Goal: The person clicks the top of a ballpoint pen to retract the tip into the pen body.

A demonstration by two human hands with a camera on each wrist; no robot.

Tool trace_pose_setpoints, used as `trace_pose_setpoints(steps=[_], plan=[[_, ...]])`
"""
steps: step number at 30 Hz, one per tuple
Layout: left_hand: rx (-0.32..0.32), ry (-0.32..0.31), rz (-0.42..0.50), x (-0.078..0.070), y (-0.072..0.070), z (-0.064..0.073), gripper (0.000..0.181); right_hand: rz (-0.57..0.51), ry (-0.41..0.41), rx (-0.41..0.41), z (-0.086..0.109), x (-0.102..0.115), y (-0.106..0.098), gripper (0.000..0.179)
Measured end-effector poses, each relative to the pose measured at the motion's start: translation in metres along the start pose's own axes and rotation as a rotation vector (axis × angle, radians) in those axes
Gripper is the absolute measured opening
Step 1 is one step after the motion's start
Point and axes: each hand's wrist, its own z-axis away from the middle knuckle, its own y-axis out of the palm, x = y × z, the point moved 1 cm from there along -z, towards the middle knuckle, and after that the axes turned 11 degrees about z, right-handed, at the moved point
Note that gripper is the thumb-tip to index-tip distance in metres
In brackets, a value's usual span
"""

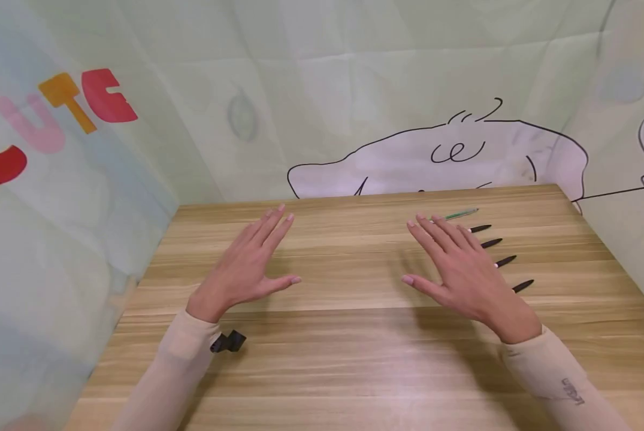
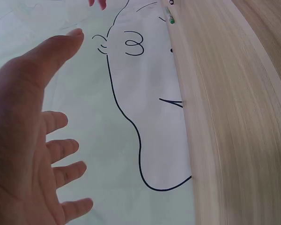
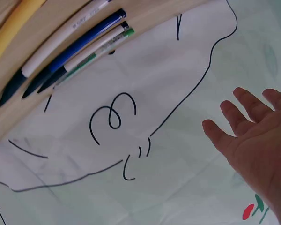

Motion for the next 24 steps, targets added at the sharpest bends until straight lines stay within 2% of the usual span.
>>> trace_pose_setpoints(steps=[5, 8, 10, 14, 19, 24], plan=[[-0.035, 0.065, 0.101, 0.003, 0.000, -0.001, 0.105, -0.129, 0.058, 0.076, 0.002, -0.003, 0.000, 0.084], [-0.051, 0.069, 0.201, 0.005, 0.001, 0.000, 0.102, -0.219, 0.087, 0.088, 0.002, -0.006, -0.001, 0.082], [-0.056, 0.058, 0.275, 0.006, 0.001, 0.000, 0.100, -0.289, 0.111, 0.085, 0.002, -0.007, -0.003, 0.081], [-0.054, -0.007, 0.426, 0.010, 0.001, 0.001, 0.097, -0.378, 0.150, 0.058, 0.002, -0.010, -0.003, 0.078], [-0.069, -0.063, 0.550, 0.011, 0.002, 0.001, 0.094, -0.389, 0.160, -0.013, 0.005, -0.013, -0.003, 0.077], [-0.092, -0.088, 0.656, 0.010, 0.002, 0.001, 0.093, -0.414, 0.136, -0.079, 0.007, -0.019, -0.001, 0.078]])
